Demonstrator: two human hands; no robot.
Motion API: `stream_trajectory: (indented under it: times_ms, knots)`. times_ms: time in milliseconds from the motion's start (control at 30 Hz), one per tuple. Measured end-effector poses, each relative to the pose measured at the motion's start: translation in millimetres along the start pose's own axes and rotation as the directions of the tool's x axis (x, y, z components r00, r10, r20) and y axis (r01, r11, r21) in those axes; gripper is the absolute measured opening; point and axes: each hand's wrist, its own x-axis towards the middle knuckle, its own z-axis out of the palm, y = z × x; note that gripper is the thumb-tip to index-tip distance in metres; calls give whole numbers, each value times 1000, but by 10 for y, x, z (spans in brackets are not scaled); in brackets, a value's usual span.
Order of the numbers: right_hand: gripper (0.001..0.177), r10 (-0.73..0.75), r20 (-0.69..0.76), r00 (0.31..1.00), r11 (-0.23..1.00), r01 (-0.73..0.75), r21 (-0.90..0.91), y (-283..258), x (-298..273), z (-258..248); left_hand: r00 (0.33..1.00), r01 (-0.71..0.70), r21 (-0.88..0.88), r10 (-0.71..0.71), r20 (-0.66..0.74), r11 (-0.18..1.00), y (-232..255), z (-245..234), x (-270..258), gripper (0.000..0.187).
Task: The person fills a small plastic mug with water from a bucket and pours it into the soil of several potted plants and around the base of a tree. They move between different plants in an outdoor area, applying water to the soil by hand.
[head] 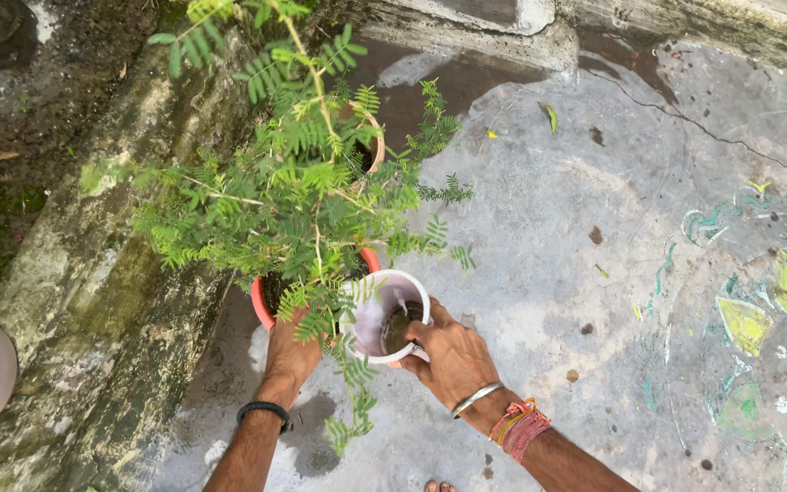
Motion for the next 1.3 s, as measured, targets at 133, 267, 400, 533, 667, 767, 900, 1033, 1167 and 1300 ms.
stream_trajectory:
  times_ms: [133,267,400,533,667,767,900,1033,1167,1300]
  knots:
    - [29,-15,72,997,998,19,-54,-128,-13,97,991,92,437,-41,-124,895,493,9,-400,32]
    - [31,-73,108,991,992,83,-95,-298,-34,137,984,55,475,33,-175,878,729,-58,-643,33]
    - [32,-126,93,988,984,137,-114,-410,-64,140,971,57,456,58,-232,888,735,-127,-665,27]
    - [40,-155,87,984,985,161,-57,-446,-80,174,961,58,424,64,-269,904,709,-216,-734,25]
    - [35,-140,96,985,989,143,-33,-459,-66,269,959,57,434,71,-274,899,701,-261,-772,26]
    - [35,-137,98,986,987,144,-70,-467,-34,355,960,55,419,67,-271,907,657,-308,-782,27]
    - [39,-143,59,988,986,148,-74,-490,-12,415,970,27,404,73,-230,914,642,-355,-810,28]
    - [39,-139,36,990,990,140,-15,-494,-27,382,977,38,382,46,-208,923,681,-371,-826,30]
    - [39,-135,84,987,986,142,-87,-479,-16,326,984,40,309,16,-178,950,673,-374,-785,32]
    - [45,-104,98,990,991,112,-79,-497,1,283,988,7,318,42,-150,948,681,-340,-776,32]
